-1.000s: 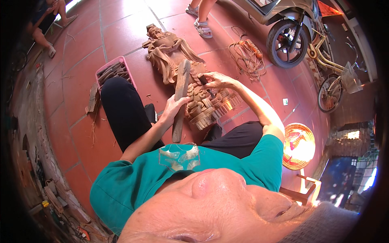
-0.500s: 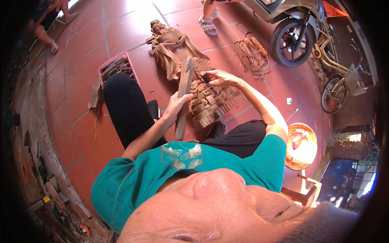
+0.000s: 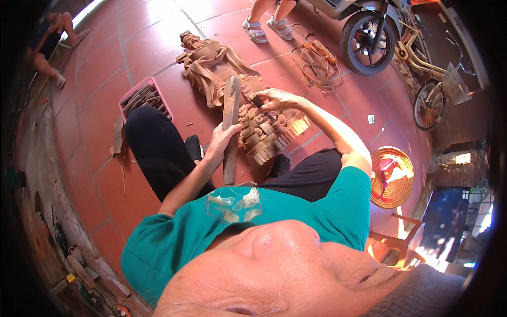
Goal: The person carves a wooden sculpture using a chisel and mallet. They repeatedly strike the chisel to shape the wood, occasionally rotating the piece to access different areas.
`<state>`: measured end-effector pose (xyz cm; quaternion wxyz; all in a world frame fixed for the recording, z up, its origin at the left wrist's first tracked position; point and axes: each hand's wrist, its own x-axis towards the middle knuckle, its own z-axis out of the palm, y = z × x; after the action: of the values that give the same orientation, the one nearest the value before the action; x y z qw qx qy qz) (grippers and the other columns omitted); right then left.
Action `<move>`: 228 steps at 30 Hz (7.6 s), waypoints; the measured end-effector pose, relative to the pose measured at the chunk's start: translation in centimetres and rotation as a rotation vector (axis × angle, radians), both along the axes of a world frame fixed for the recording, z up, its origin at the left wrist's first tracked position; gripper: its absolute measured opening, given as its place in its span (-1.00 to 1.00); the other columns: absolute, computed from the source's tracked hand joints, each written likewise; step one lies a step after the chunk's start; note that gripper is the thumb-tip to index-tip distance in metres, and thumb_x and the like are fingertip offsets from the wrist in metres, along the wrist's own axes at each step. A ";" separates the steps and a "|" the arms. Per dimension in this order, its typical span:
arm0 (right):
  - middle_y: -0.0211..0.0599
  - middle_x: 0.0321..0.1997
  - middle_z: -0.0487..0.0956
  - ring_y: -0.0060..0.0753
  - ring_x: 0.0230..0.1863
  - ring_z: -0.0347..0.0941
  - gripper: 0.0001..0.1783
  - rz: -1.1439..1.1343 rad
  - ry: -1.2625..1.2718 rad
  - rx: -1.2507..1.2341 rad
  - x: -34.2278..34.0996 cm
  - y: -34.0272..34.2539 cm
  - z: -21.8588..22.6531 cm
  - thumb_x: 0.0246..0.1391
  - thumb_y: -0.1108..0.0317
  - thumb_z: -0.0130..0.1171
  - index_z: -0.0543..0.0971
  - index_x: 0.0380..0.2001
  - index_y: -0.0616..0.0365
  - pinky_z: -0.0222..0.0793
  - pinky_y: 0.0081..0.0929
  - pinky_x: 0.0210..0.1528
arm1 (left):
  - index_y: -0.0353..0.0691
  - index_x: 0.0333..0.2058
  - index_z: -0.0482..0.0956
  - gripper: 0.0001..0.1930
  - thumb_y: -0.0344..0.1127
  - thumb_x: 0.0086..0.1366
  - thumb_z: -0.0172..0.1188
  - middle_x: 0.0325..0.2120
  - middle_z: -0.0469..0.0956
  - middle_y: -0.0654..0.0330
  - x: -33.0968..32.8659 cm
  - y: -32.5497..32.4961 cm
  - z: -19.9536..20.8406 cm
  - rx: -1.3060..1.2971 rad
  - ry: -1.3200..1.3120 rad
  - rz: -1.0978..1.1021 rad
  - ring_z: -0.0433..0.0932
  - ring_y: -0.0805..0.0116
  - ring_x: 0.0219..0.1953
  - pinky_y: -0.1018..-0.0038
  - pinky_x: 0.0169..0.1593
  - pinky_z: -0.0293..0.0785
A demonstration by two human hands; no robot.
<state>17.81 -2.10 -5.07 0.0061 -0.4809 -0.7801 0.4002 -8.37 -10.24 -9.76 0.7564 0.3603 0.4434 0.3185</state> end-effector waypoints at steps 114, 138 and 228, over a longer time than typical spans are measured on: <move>-0.34 -0.29 0.59 -0.51 -0.24 0.50 -0.72 -0.469 0.359 0.179 1.8 -0.1 1.2 0.17 0.28 0.31 0.56 -0.17 0.25 0.47 -0.44 -0.16 | -0.22 -0.21 0.46 -0.66 -0.15 0.21 0.37 -0.54 0.51 0.28 -0.3 0.5 -1.8 0.001 0.035 -0.021 0.52 0.47 -0.60 0.52 -0.51 0.45; -0.44 -0.20 0.59 -0.55 -0.13 0.51 -0.72 -0.209 0.504 0.079 2.1 2.1 -7.5 0.13 0.37 0.34 0.56 -0.09 0.14 0.49 -0.47 -0.05 | -0.29 -0.19 0.45 -0.65 -0.22 0.19 0.37 -0.55 0.49 0.28 -0.3 0.6 -1.6 -0.005 0.040 0.006 0.50 0.48 -0.62 0.54 -0.51 0.45; -0.31 -0.28 0.63 -0.41 -0.17 0.52 -0.74 -0.101 0.340 0.129 0.8 1.2 -4.0 0.05 0.50 0.32 0.61 -0.14 0.19 0.46 -0.36 -0.07 | -0.38 0.01 0.45 -0.42 -0.05 0.20 0.38 -0.37 0.62 0.10 -1.1 0.9 2.6 0.634 0.389 -0.119 0.58 0.40 -0.38 0.44 -0.25 0.51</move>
<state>18.57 -0.89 -9.09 0.1887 -0.4436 -0.7668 0.4238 -9.46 -9.30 -7.11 0.5262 0.6552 0.4366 0.3211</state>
